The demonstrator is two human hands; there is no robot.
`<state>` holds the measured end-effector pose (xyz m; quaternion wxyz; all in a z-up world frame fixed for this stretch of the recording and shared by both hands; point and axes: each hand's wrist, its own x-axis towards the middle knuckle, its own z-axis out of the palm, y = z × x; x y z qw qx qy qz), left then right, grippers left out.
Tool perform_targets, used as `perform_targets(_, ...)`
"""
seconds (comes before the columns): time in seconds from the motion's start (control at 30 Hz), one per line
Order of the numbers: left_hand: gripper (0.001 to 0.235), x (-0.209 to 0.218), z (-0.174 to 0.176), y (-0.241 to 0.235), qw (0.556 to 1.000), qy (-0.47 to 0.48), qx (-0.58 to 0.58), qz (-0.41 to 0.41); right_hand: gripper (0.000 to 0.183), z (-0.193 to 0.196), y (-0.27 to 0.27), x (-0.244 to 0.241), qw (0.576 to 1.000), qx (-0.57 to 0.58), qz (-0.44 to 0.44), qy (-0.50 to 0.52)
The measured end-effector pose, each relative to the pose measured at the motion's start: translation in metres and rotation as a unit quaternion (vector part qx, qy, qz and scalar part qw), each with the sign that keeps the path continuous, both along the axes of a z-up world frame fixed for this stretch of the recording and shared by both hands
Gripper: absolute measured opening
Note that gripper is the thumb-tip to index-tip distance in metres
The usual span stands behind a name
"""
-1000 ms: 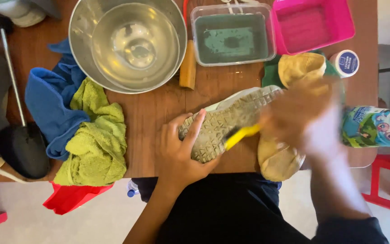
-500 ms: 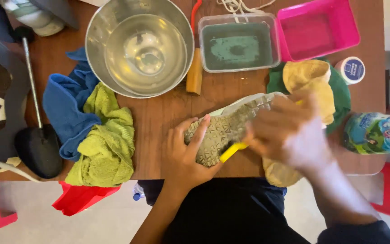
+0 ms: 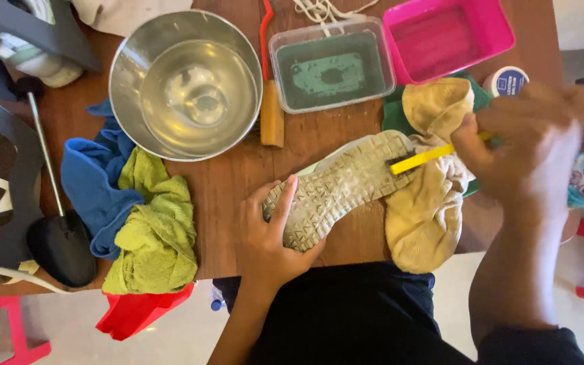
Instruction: The person scrubs the sole of a sneaker with a yellow brush, repeatedly dipping the brush into a container of soapy water and rinsing it in a metal bowl. They also wipe the sole with a cloth during the process.
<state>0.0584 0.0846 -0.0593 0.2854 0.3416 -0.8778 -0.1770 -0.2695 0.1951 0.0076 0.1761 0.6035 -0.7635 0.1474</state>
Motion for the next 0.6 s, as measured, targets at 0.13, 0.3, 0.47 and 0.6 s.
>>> perform_targets(0.13, 0.089, -0.001, 0.003, -0.001, 1.0, 0.011, -0.006, -0.009, 0.037, -0.004, -0.01, 0.04, 0.984, -0.066, 0.144, -0.079)
perform_targets(0.3, 0.095, 0.003, -0.003, 0.0, 1.0, 0.008, 0.009, -0.023, 0.042, -0.005, 0.021, 0.003, 0.998, -0.05, -0.039, 0.014)
perform_targets(0.47, 0.07, -0.016, 0.039, -0.003, 1.0, -0.003, -0.002, -0.029, 0.038, 0.004, 0.003, 0.051, 0.998, -0.058, 0.028, 0.018)
perform_targets(0.6, 0.076, -0.045, 0.064, -0.013, 0.993, -0.049, -0.049, -0.091, 0.052, 0.003, 0.0, 0.061, 0.998, -0.04, 0.018, 0.053)
